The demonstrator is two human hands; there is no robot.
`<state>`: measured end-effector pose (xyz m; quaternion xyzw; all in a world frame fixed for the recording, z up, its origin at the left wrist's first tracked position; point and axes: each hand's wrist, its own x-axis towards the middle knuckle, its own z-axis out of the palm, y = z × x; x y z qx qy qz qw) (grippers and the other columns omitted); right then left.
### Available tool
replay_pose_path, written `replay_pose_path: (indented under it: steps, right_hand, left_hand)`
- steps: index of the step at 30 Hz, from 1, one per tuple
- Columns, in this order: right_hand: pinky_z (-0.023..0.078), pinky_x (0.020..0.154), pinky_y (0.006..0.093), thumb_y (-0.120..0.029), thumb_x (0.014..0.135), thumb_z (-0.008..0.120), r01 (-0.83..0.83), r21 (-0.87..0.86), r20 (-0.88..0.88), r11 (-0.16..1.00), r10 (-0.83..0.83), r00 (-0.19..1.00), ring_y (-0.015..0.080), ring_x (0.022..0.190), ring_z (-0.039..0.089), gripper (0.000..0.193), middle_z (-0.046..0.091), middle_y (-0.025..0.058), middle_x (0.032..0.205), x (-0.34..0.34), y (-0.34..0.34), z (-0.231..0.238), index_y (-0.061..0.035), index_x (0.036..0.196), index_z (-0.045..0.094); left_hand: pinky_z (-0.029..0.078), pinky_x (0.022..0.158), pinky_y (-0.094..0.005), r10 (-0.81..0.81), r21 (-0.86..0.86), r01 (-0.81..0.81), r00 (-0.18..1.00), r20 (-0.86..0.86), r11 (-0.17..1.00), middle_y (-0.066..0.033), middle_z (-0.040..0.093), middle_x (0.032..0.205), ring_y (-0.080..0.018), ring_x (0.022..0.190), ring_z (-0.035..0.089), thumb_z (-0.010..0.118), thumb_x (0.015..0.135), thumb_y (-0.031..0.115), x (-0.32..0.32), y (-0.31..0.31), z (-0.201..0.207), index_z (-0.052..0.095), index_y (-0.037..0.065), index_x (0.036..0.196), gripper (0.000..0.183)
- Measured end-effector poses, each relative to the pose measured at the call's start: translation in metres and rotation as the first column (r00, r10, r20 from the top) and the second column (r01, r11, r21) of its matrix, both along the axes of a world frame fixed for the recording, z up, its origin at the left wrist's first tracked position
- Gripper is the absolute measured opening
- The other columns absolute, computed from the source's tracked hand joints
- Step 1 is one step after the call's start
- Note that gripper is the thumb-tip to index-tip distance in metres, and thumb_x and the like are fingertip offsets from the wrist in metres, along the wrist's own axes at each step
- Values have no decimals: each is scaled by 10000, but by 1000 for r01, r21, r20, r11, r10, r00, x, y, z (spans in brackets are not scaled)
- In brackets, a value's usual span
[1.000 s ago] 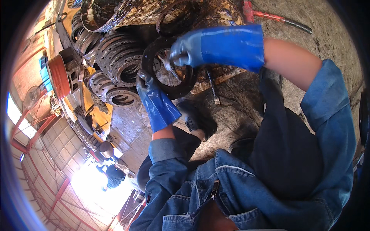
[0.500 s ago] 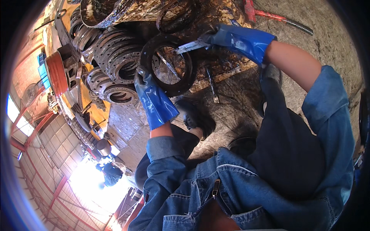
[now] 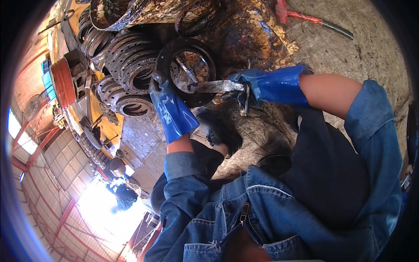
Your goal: The person is cleaning grease and residue from metal rings using a scraper and a hammer while wearing blue gloves.
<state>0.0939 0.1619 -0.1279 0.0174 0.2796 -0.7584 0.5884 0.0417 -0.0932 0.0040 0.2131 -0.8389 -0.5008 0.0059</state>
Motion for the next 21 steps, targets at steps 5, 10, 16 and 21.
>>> replay_pose_path:
  steps: [5, 10, 16, 21]
  right_hand:
    - [529, 466, 324, -257, 966, 454, 173, 150, 602, 973, -229, 765, 169, 609, 635, 349, 675, 123, 871, -17, 11, 94, 5, 1171, 559]
    - [502, 447, 221, -283, 950, 544, 250, 369, -29, 895, -258, 966, 103, 568, 594, 327, 669, 107, 838, -54, 61, 142, 18, 1063, 604]
    - [535, 516, 250, -296, 927, 573, 467, 284, -724, 837, -132, 677, 154, 678, 640, 411, 643, 139, 1015, -71, 140, 189, -7, 1215, 528]
    - [541, 526, 272, -270, 914, 578, 684, 392, -910, 615, 366, 192, 183, 693, 652, 457, 618, 154, 1094, -80, 162, 199, -30, 1284, 462]
  left_hand:
    - [488, 768, -345, 12, -12, -12, 1000, 3, 1000, -132, 666, 1005, -216, 843, 601, 633, 894, 368, 3, 1, 5, 614, -14, 1156, 463]
    - [487, 777, -346, 5, -36, -5, 1000, 6, 999, -132, 666, 1012, -218, 854, 604, 646, 885, 363, -3, 6, 8, 615, -11, 1159, 465]
    - [485, 788, -347, 15, -57, -15, 1000, 2, 998, -131, 667, 1021, -219, 867, 606, 661, 875, 357, -5, 10, 12, 615, -9, 1162, 467]
    - [484, 798, -347, 3, -74, -1, 1000, 22, 997, -131, 667, 1029, -221, 878, 609, 673, 866, 352, -11, 28, 16, 615, -6, 1165, 470]
